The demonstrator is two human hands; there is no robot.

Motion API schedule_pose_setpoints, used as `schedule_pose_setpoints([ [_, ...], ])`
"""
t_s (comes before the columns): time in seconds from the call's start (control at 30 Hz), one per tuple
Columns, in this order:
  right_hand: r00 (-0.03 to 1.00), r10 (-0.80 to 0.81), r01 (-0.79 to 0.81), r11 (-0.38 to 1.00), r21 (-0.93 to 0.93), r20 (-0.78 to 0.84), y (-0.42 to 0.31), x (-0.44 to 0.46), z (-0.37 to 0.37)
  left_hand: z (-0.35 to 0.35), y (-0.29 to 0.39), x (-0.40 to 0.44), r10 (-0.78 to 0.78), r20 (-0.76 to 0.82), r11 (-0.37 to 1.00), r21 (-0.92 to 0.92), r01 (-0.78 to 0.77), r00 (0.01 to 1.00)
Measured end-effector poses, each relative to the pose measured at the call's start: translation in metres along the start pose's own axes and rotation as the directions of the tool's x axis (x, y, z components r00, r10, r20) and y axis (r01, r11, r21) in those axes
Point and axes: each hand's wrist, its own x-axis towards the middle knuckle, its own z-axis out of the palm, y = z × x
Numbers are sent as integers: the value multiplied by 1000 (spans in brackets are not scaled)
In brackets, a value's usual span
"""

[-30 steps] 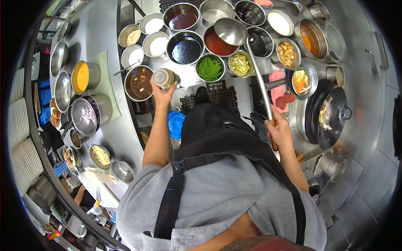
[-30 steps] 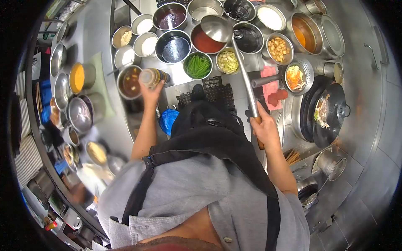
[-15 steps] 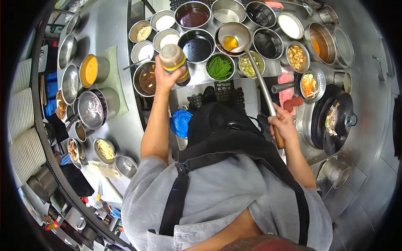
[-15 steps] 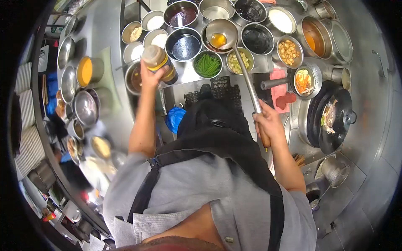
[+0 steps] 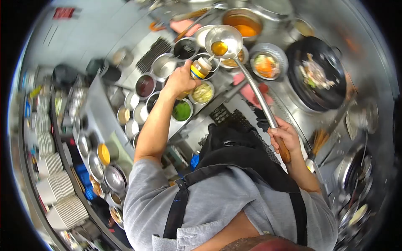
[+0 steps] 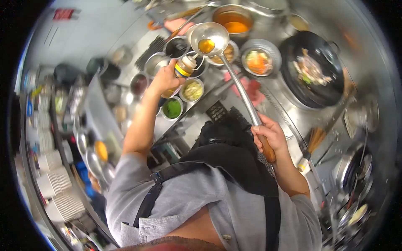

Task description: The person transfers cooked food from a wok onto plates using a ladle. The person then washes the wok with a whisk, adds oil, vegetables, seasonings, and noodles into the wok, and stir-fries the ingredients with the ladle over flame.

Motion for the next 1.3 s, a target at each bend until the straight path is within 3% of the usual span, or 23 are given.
schedule_pose_setpoints([
  [0.13, 956, -132, 128, 991, -35, -263, -14, -54, -44, -3, 131, 72, 217, 9, 941, 262, -212, 976],
  [0.4, 814, -302, 281, 952, -119, -495, -14, -103, -173, 56, 367, 151, 409, 219, 734, 498, -462, 886],
  [0.53, 755, -297, 258, 954, -153, -585, -19, -106, -220, 84, 418, 157, 451, 239, 695, 510, -507, 860],
  [0.73, 691, -342, 196, 937, -290, -637, -18, -104, -258, 98, 410, 150, 327, 210, 809, 441, -388, 921],
  [0.8, 665, -462, -8, 781, -625, -586, -15, -106, -262, 103, 389, 146, 218, 176, 931, 257, -259, 960],
  [0.83, 621, -540, -197, 595, -779, -569, -10, -107, -265, 106, 374, 147, 187, 224, 966, 132, -220, 956],
  [0.87, 622, -540, -200, 591, -782, -567, 2, -105, -275, 115, 358, 145, 186, 223, 968, 128, -218, 957],
  [0.93, 476, -786, -358, 236, -903, -394, 19, -103, -291, 129, 330, 133, 271, 85, 948, -195, -250, 959],
  [0.97, 494, -738, -404, 273, -873, -460, 23, -105, -295, 133, 317, 122, 284, 66, 868, -442, -227, 956],
  [1.0, 500, -740, -408, 257, -876, -450, 25, -105, -297, 140, 304, 111, 278, 60, 863, -455, -221, 959],
  [1.07, 498, -697, -399, 344, -850, -516, 30, -92, -295, 158, 276, 90, 334, -163, 483, -816, -317, 929],
  [1.1, 522, -694, -395, 318, -862, -495, 35, -84, -288, 156, 268, 72, 339, -217, 375, -861, -343, 915],
  [1.17, 487, -574, -315, 587, -746, -658, 36, -60, -273, 151, 250, 43, 308, -279, 235, -904, -357, 910],
  [1.2, 535, -577, -308, 547, -779, -617, 29, -49, -251, 145, 240, 28, 274, -319, 182, -909, -375, 907],
  [1.27, 540, -439, 121, 885, -450, -718, 12, -38, -186, 131, 212, -6, 177, -251, 63, -962, -265, 952],
  [1.3, 592, -428, 212, 900, -381, -683, 8, -35, -160, 123, 198, -22, 137, -243, 17, -969, -247, 960],
])
